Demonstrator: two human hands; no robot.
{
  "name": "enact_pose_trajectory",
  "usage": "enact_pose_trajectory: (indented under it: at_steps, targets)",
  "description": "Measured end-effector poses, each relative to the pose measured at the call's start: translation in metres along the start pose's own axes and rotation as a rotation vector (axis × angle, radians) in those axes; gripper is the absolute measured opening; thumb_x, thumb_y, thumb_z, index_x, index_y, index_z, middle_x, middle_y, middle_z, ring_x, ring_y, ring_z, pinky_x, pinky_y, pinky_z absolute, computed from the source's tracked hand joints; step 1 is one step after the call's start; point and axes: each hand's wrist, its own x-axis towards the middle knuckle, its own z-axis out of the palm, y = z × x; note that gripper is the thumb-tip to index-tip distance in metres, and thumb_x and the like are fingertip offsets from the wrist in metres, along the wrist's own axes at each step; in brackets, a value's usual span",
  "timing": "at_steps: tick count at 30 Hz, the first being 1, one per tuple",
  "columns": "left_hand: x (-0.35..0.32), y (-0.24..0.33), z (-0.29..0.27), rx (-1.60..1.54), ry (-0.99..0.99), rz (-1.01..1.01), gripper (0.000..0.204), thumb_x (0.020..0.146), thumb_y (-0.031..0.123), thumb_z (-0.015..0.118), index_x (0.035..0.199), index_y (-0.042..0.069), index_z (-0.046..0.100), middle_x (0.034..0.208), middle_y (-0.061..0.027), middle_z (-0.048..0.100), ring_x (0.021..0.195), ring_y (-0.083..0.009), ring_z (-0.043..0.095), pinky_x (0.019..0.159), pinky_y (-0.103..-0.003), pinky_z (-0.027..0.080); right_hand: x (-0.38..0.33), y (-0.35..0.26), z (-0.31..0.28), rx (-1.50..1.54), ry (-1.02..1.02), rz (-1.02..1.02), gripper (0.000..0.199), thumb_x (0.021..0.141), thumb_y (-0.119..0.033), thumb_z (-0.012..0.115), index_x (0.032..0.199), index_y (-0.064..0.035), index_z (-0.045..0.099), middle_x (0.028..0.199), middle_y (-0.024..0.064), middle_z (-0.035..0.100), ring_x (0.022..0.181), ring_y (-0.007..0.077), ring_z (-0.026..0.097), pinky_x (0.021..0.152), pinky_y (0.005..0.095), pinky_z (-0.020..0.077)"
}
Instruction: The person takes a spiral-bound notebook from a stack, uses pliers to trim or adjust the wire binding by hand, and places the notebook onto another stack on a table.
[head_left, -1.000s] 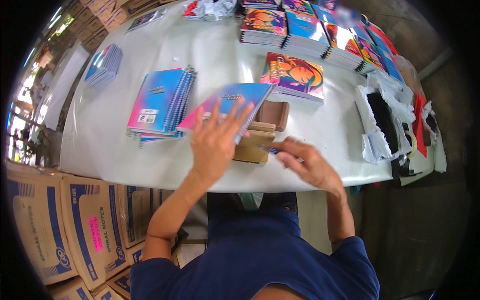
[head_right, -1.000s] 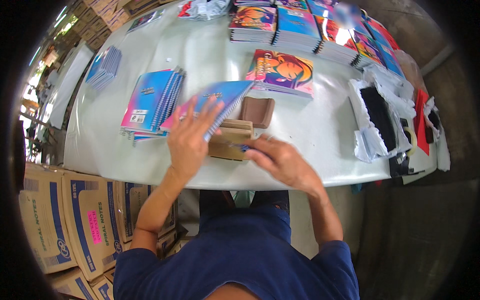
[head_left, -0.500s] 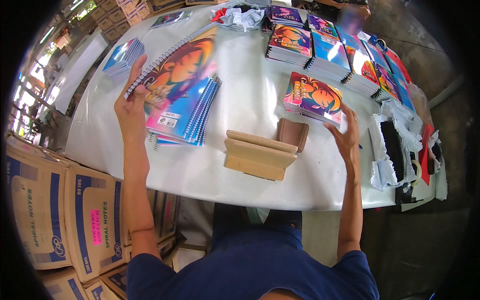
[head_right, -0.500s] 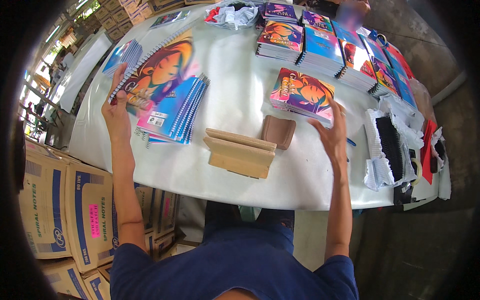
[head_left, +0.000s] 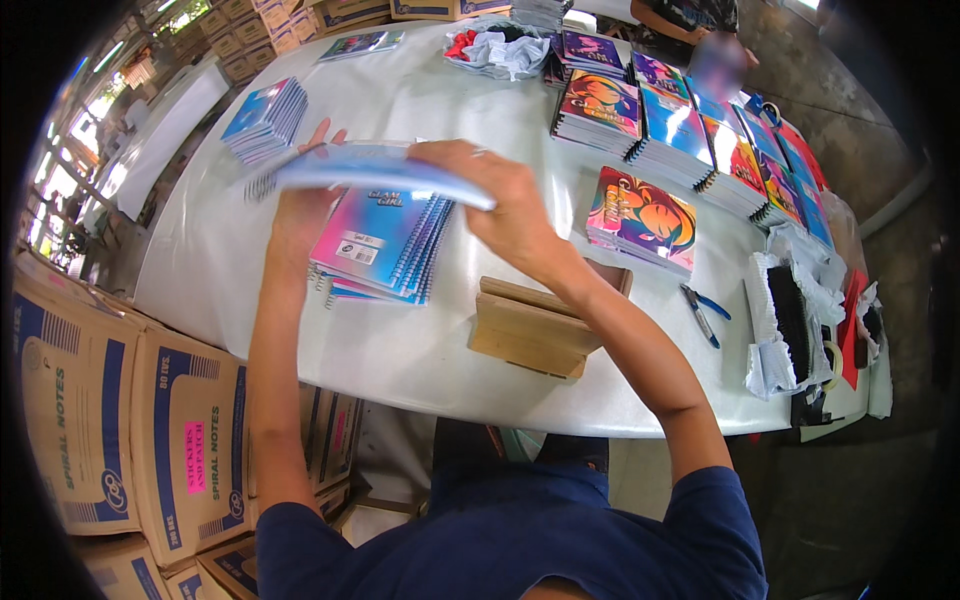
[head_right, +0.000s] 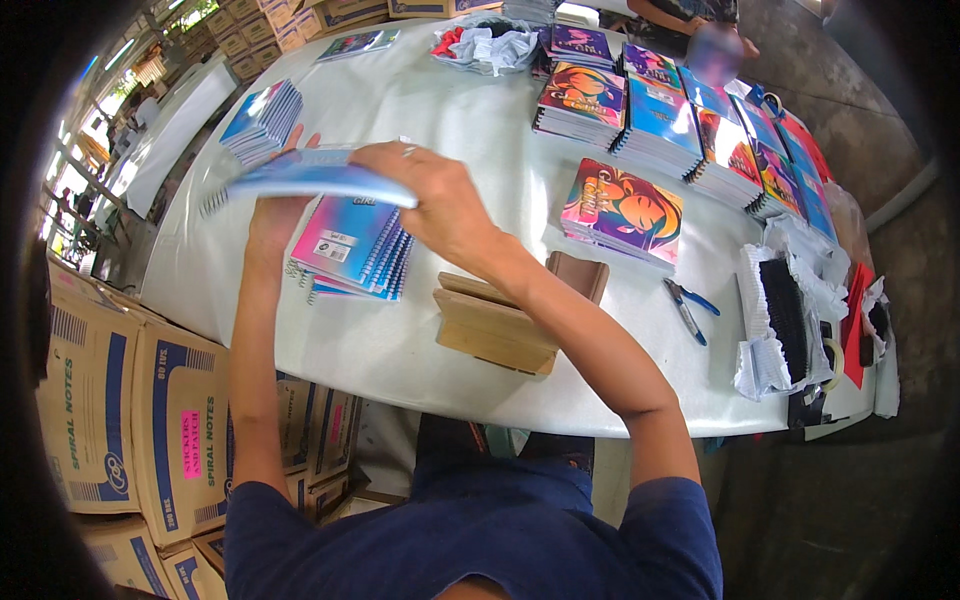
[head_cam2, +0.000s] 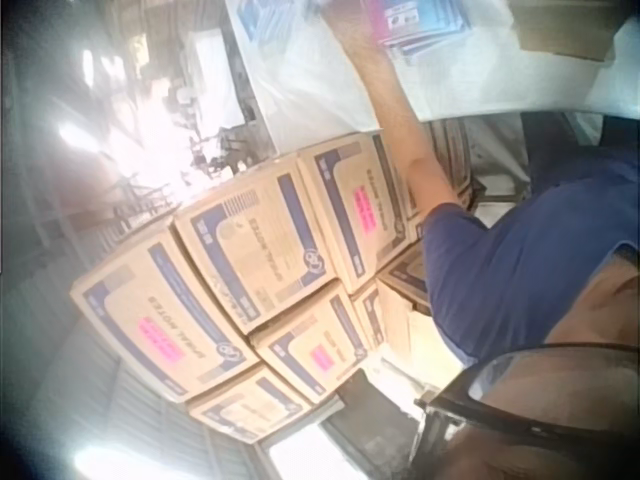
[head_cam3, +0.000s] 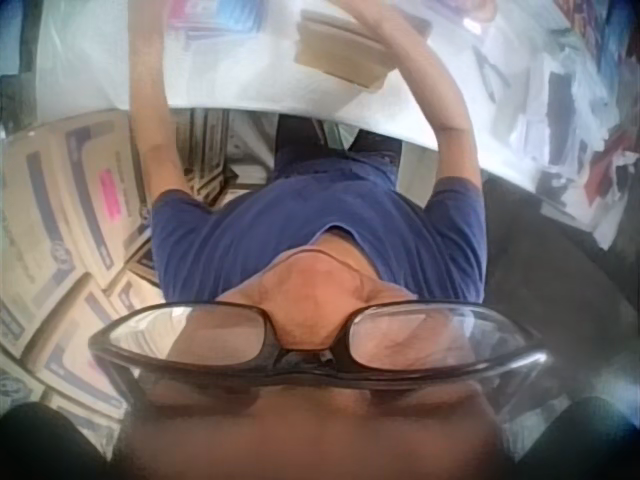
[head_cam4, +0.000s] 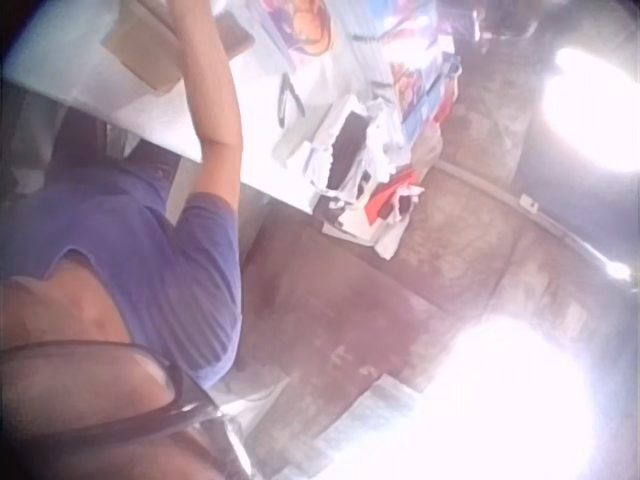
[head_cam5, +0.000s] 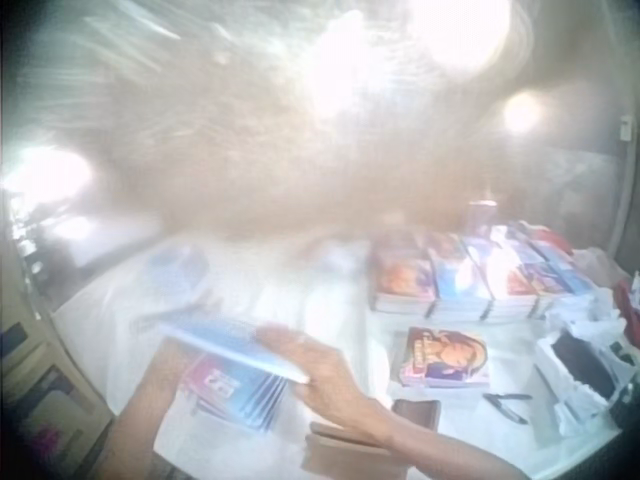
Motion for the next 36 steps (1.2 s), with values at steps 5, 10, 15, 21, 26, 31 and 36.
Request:
enact_pose_trajectory:
  at_steps: [5,10,15,21,26,31,36]
  targets:
    - [-0.006,-0.027,-0.06,0.495,-0.066,-0.329,0.065,0.094,0.026,0.062,0.15,0.01,0.034,0.147,-0.0146,0.044,0.131,-0.024,0.045,0.107,-0.036,0.037,-0.019,0.024,0.001,-0.144,-0.496,-0.001,0.036,0.081,-0.002,0.068,0.117,-0.0081,0.067,0.126,0.0137,0.061,0.116,0.0314,0.057,0.1,0.0391,0.0463]
    - [-0.013,-0.039,-0.054,0.44,0.022,-0.399,0.06,0.091,0.004,0.06,0.147,0.01,0.04,0.145,-0.0131,0.047,0.13,-0.0206,0.048,0.109,-0.032,0.035,-0.057,0.066,-0.124,-0.258,-0.291,0.627,0.029,0.087,-0.004,0.065,0.116,-0.0041,0.066,0.117,0.0114,0.066,0.104,0.022,0.063,0.092,0.0326,0.0482]
    - [0.025,-0.071,-0.068,0.636,-0.046,-0.172,0.058,0.091,-0.001,0.055,0.145,0.018,0.045,0.137,-0.0146,0.055,0.12,-0.0217,0.057,0.099,-0.031,0.045,-0.172,0.136,-0.265,-1.166,-0.036,0.967,0.044,0.078,-0.032,0.078,0.095,0.0074,0.067,0.093,0.0219,0.069,0.083,0.0224,0.067,0.072,0.0339,0.0501]
    - [0.04,-0.07,-0.067,0.867,-0.062,-0.202,0.057,0.091,0.003,0.055,0.144,0.025,0.047,0.141,-0.0122,0.053,0.128,-0.0295,0.051,0.105,-0.038,0.04,-0.207,0.14,-0.288,-0.652,0.06,1.35,0.04,0.08,-0.033,0.077,0.062,-0.001,0.062,0.053,0.0053,0.056,0.047,0.0117,0.054,0.041,0.0276,0.0372]
    - [0.034,-0.068,-0.012,1.378,0.235,0.125,0.053,0.092,0.009,0.056,0.142,0.024,0.048,0.148,-0.0104,0.043,0.138,-0.043,0.032,0.109,-0.059,0.028,-0.221,0.15,-0.304,-0.759,0.09,1.207,0.032,0.077,-0.025,0.077,0.063,-0.0007,0.061,0.049,0.0091,0.055,0.045,0.0181,0.053,0.043,0.0349,0.0372]
    - [0.007,-0.038,0.092,1.251,0.068,0.458,0.059,0.09,0.011,0.06,0.145,0.025,0.042,0.152,-0.0101,0.038,0.141,-0.0455,0.025,0.11,-0.063,0.023,-0.223,0.14,-0.282,-1.369,0.106,0.727,0.027,0.075,-0.02,0.076,0.076,0.0014,0.059,0.065,0.0178,0.059,0.057,0.0274,0.057,0.056,0.0409,0.0438]
    - [-0.017,-0.029,0.189,0.769,-0.069,0.315,0.061,0.089,0.012,0.065,0.145,0.019,0.042,0.154,-0.0152,0.033,0.143,-0.0425,0.024,0.114,-0.048,0.025,-0.179,0.09,-0.27,-0.817,0.283,0.769,0.02,0.08,-0.01,0.071,0.09,-0.0016,0.055,0.068,0.0092,0.057,0.064,0.0174,0.058,0.056,0.0328,0.0413]
